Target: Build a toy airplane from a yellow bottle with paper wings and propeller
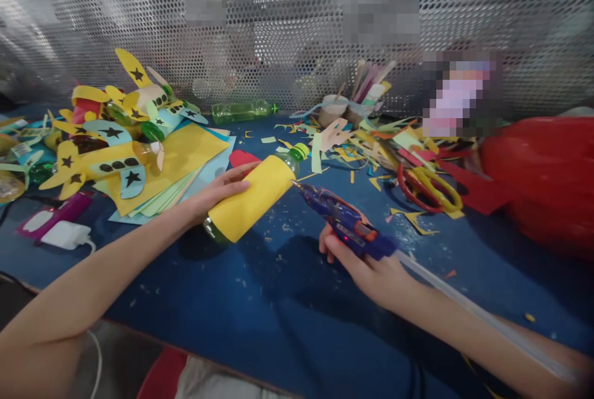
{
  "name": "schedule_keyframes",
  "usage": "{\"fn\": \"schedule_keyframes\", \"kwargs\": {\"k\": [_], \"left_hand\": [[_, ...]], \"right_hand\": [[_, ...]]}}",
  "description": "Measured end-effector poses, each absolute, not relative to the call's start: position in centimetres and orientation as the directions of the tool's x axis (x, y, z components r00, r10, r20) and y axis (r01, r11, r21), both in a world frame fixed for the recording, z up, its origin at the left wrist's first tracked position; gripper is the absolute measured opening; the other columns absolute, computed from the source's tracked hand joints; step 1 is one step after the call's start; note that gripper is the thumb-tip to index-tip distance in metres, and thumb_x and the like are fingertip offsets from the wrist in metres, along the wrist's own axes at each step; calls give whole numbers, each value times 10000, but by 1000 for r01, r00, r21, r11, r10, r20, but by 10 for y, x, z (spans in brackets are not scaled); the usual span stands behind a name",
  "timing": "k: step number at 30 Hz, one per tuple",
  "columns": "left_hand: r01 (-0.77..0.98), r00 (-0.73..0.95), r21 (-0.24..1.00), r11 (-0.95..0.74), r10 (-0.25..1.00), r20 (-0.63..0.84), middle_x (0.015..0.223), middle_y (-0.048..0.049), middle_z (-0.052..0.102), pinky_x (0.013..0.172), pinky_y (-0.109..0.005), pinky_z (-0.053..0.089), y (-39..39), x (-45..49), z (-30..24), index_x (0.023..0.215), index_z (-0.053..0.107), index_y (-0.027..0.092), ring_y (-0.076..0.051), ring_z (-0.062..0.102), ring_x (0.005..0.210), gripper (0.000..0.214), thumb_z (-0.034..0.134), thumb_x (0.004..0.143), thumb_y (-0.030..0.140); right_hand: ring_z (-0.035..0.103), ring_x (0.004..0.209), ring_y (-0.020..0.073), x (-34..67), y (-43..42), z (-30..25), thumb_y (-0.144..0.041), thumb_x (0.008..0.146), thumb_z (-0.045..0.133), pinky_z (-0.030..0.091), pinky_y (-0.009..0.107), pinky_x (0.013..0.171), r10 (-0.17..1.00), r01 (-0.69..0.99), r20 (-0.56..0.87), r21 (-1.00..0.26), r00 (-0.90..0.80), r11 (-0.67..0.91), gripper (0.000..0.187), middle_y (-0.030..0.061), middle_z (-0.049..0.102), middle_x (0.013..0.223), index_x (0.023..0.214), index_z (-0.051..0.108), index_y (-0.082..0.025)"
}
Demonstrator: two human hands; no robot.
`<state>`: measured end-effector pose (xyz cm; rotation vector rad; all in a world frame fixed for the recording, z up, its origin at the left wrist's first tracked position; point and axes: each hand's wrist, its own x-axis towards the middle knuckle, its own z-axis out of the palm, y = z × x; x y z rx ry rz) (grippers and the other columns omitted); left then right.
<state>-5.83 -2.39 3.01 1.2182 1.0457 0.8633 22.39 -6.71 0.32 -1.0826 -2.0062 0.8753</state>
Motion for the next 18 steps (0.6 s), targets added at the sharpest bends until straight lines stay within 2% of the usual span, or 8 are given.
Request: {"fn": "schedule_keyframes", "kwargs": {"k": [5,12,18], "left_hand": [[47,322,987,155,933,-161,1370,-107,556,839,-343,545,-25,-58,29,1395,466,266,-318,608,1126,741,700,726,481],[26,315,989,147,938,-148,1372,-82,559,859,-342,539,-24,-58,28,1380,493,273,-317,592,1155,698,705,734,430],[26,305,989,147,941,-148,1393,-99,536,822,-324,548,-25,-58,28,1379,491,261,-306,612,1120,685,696,748,432]], "right_hand": [[538,631,173,222,-67,3,-481,923,451,462,343,655,885,442,252,-792,-391,421,292,6,538,668,760,478,-240],[544,659,180,220,-67,2,-476,882,510,474,336,627,827,415,314,-748,-467,519,245,6,548,691,797,455,-254],[550,636,169,220,-68,7,-454,911,472,479,333,655,856,451,279,-755,-436,476,259,0,536,676,758,459,-245]]}}
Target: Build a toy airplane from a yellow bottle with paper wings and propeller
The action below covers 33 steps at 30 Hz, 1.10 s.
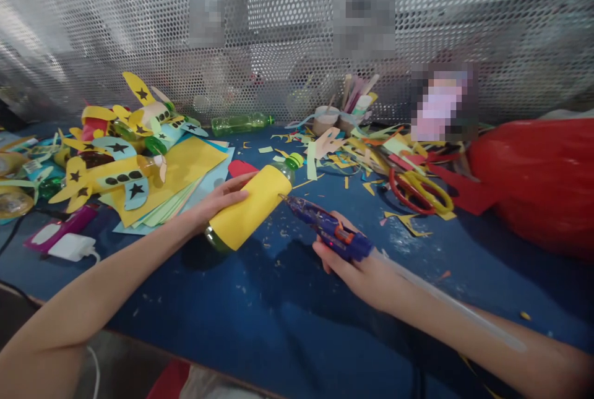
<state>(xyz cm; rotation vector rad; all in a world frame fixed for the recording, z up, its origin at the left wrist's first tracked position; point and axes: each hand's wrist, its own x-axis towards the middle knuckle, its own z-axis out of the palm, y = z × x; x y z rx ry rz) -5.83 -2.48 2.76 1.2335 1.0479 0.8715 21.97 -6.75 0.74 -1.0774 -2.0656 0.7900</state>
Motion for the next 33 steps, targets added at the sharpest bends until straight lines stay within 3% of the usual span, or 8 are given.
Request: {"fn": "schedule_keyframes", "kwargs": {"k": [7,16,20,27,33], "left_hand": [[25,299,989,145,943,-146,1387,-110,540,830,-355,555,-28,-55,29,1407,442,261,-319,625,1109,719,674,757,463],[-97,308,977,191,939,-153,1406,-93,524,835,-348,548,-30,-59,19,1407,440,273,-333,601,1139,758,699,720,460],[-127,333,968,219,928,-166,1349,-80,577,881,-373,529,-33,-64,17,1399,455,292,-315,625,1095,734,705,727,448],[-160,380,958,236,911,-161,1425,-51,506,964,-404,480,-32,-70,15,1382,472,355,-298,593,1147,682,708,747,439],[-182,376,963,197,919,-117,1438,-48,493,949,-362,492,-33,-71,12,1382,475,343,-297,557,1199,661,702,766,421]], "right_hand": [[551,607,168,220,-68,8,-471,923,454,483,328,640,875,437,277,-781,-397,445,320,-2,531,624,695,463,-247],[523,592,167,220,-73,13,-366,903,491,470,317,567,857,352,251,-832,-451,429,133,-2,519,664,840,464,-252],[520,607,153,219,-73,11,-331,837,580,449,297,548,834,312,276,-834,-478,455,147,5,531,735,839,459,-248],[547,683,170,217,-71,14,-284,825,564,444,296,544,856,330,242,-848,-457,416,124,23,532,788,828,447,-244],[565,706,171,221,-71,11,-277,815,589,449,294,559,851,361,258,-821,-457,443,136,22,539,796,825,460,-238]]}}
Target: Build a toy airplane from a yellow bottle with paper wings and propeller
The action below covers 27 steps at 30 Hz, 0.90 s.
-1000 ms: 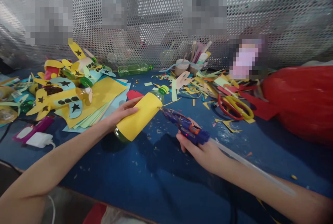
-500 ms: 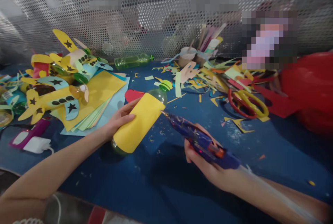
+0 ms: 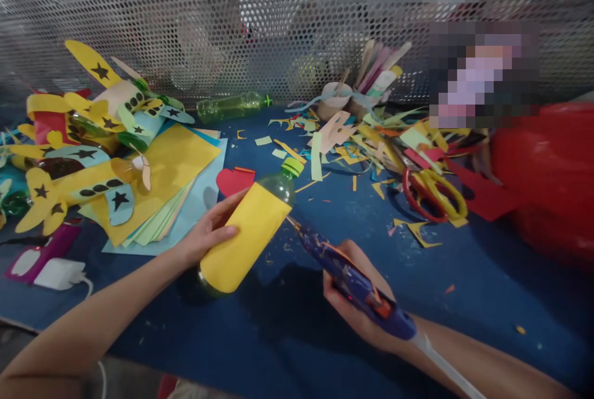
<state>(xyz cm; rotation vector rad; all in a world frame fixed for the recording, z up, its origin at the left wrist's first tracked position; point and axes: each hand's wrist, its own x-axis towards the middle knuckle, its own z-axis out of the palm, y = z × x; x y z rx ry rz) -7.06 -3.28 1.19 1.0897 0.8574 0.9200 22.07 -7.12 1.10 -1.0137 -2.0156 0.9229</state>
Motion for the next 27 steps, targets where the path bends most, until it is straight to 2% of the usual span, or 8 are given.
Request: {"fn": "schedule_keyframes", "kwargs": {"k": [4,8,14,19,23,27], "left_hand": [[-179,360,972,152,930,-79,1360,-75,569,867,-352,530,-36,-67,14,1376,490,298,-308,619,1099,661,697,764,435],[-168,355,978,120,933,-54,1356,-88,572,797,-303,544,-39,-63,18,1382,487,267,-287,647,1046,683,701,755,434],[-181,315,970,163,944,-100,1402,-115,523,756,-289,555,-40,-57,23,1392,472,240,-282,652,1029,764,736,703,439],[-179,284,968,175,951,-119,1382,-105,546,768,-290,553,-39,-56,22,1381,482,252,-278,643,1057,743,744,707,425],[-182,283,966,182,951,-126,1394,-103,534,812,-324,552,-37,-56,21,1346,521,246,-314,613,1120,733,765,679,432],[-182,305,964,192,943,-130,1414,-103,514,843,-335,544,-36,-57,20,1364,499,251,-323,592,1158,754,763,683,436]], "right_hand": [[571,693,176,218,-74,9,-342,853,560,462,307,580,840,377,320,-783,-437,495,147,21,552,759,816,468,-234],[545,619,164,214,-76,7,-398,901,503,472,316,594,836,364,384,-770,-393,524,191,5,543,685,798,470,-240],[561,591,150,217,-72,2,-448,941,443,484,307,639,875,408,261,-805,-409,431,279,-10,546,637,770,486,-232],[565,576,158,216,-70,4,-529,920,431,501,307,632,891,426,244,-809,-383,405,371,-4,539,600,694,472,-237],[595,565,173,216,-74,9,-530,902,451,520,309,593,888,442,211,-806,-410,395,327,2,565,604,752,501,-243],[613,529,189,217,-77,12,-546,872,482,547,346,634,893,483,155,-796,-421,366,313,-10,570,556,828,532,-241]]}}
